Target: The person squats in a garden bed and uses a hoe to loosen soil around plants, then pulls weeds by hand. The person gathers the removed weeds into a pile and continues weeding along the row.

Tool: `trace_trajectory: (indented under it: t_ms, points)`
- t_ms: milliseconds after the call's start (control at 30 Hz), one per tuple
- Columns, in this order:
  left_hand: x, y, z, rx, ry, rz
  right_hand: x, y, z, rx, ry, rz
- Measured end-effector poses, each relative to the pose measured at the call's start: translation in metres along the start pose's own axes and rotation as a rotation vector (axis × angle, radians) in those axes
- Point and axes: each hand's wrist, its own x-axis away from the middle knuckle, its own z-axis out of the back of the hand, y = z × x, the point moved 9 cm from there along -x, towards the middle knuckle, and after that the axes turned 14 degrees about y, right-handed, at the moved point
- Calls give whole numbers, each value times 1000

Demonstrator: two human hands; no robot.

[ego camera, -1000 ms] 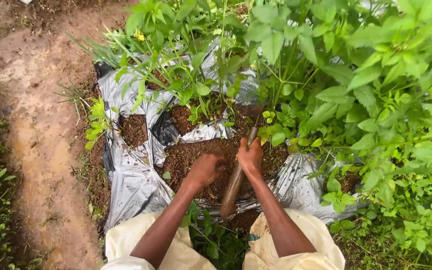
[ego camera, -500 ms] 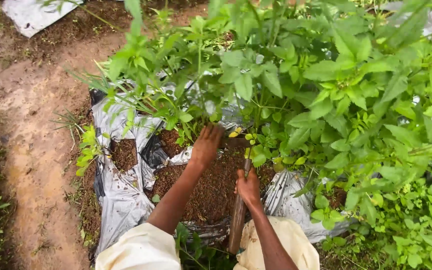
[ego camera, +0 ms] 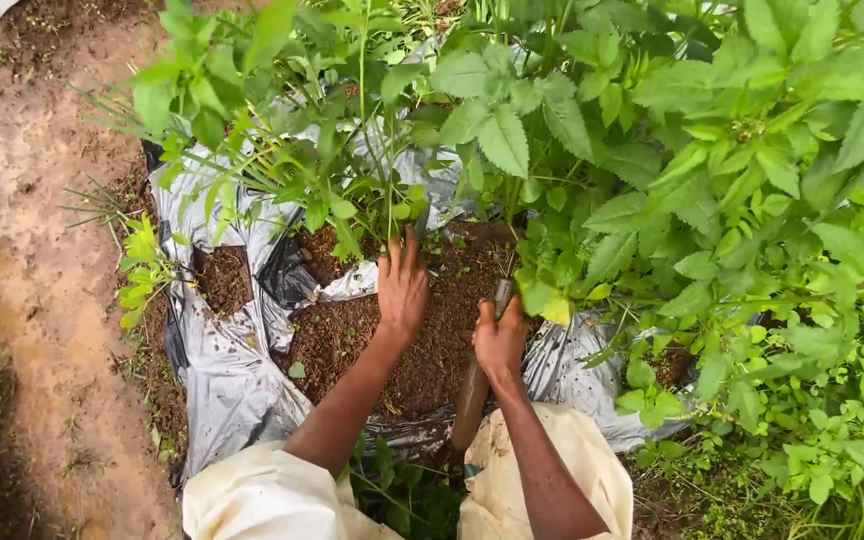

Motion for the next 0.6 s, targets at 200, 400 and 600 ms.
trace_trajectory:
  t_ms: [200,400,600]
  points:
    - [6,8,-4,-151,-29,-95,6,15,-16,91,-124,18]
    - [23,27,-44,-226,-173,-324,20,23,-22,257,-114,66]
    - [30,11,2,-191,-169,-300,54,-20,-19,314,-141,45]
